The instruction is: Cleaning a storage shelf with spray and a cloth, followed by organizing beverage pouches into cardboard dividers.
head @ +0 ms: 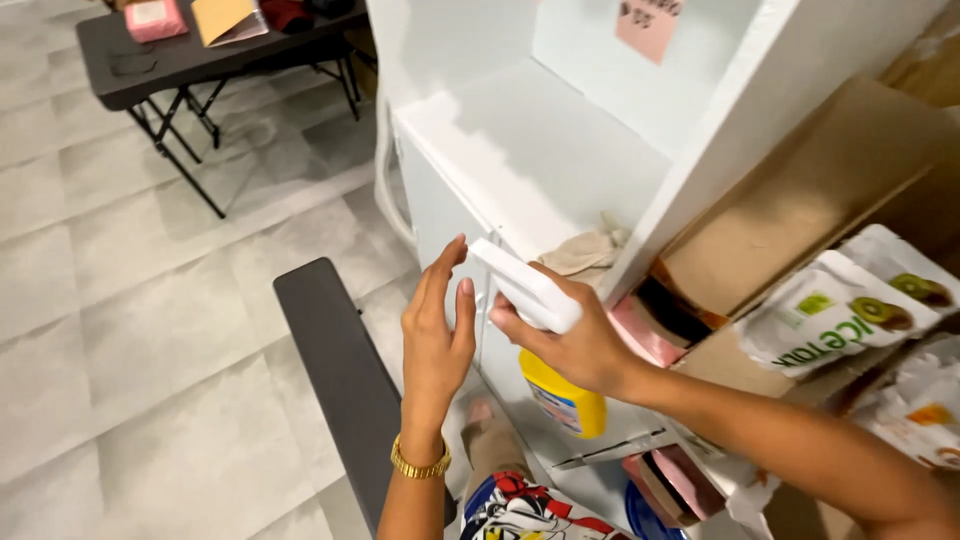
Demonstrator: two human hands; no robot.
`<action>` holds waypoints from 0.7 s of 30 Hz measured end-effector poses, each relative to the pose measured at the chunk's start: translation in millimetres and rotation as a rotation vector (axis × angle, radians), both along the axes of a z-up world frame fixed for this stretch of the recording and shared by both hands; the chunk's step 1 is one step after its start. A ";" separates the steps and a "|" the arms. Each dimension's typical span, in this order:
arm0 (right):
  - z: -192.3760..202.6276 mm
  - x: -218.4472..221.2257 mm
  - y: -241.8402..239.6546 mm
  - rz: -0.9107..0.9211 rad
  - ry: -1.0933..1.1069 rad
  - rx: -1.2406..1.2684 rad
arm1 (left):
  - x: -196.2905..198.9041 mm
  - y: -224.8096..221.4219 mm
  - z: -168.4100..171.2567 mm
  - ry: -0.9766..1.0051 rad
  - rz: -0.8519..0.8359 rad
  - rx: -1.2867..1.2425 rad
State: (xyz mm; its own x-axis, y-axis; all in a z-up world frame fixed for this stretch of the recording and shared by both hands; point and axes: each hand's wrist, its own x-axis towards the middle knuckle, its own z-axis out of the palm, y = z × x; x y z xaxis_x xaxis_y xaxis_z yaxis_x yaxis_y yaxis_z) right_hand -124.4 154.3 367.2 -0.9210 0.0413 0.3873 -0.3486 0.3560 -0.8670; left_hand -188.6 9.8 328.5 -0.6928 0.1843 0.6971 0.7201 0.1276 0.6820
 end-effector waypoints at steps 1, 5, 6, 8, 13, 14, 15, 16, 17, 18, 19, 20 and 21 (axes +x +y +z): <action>-9.9 -10.8 -8.9 -0.040 0.017 -0.030 | -6.4 -2.0 -4.8 0.003 0.030 -0.006; -18.2 -47.2 -42.0 -0.136 0.088 -0.102 | -39.9 -3.9 -26.7 -0.007 0.083 0.005; -21.4 -55.1 -43.0 -0.129 0.080 -0.094 | -49.2 -0.1 -30.2 -0.015 0.090 0.012; -29.0 -78.1 -50.1 -0.243 0.119 -0.229 | -75.1 1.1 -36.7 0.016 0.068 0.020; -79.6 -136.2 -36.4 -0.238 0.140 -0.397 | -132.3 10.4 -54.5 0.063 -0.041 -0.020; -85.1 -148.5 -34.6 -0.209 0.161 -0.429 | -148.1 12.7 -57.4 0.081 -0.070 -0.026; -97.7 -160.6 -29.4 -0.214 0.175 -0.432 | -163.8 14.3 -63.6 0.094 -0.078 -0.029; -109.4 -173.1 -24.0 -0.221 0.178 -0.400 | -179.8 16.2 -68.9 0.104 -0.104 -0.040; -119.9 -187.4 -16.2 -0.232 0.189 -0.367 | -198.1 20.9 -72.6 0.120 -0.136 -0.049; -127.5 -200.3 -14.9 -0.243 0.208 -0.368 | -215.5 19.4 -71.1 0.138 -0.150 -0.050; -134.5 -210.8 -10.9 -0.272 0.230 -0.331 | -230.9 20.8 -70.1 0.166 -0.194 -0.061; -141.3 -221.3 -7.7 -0.302 0.252 -0.294 | -246.1 21.5 -68.9 0.195 -0.238 -0.072; -140.8 -230.9 -8.7 -0.307 0.268 -0.292 | -264.3 20.4 -67.5 0.211 -0.245 -0.070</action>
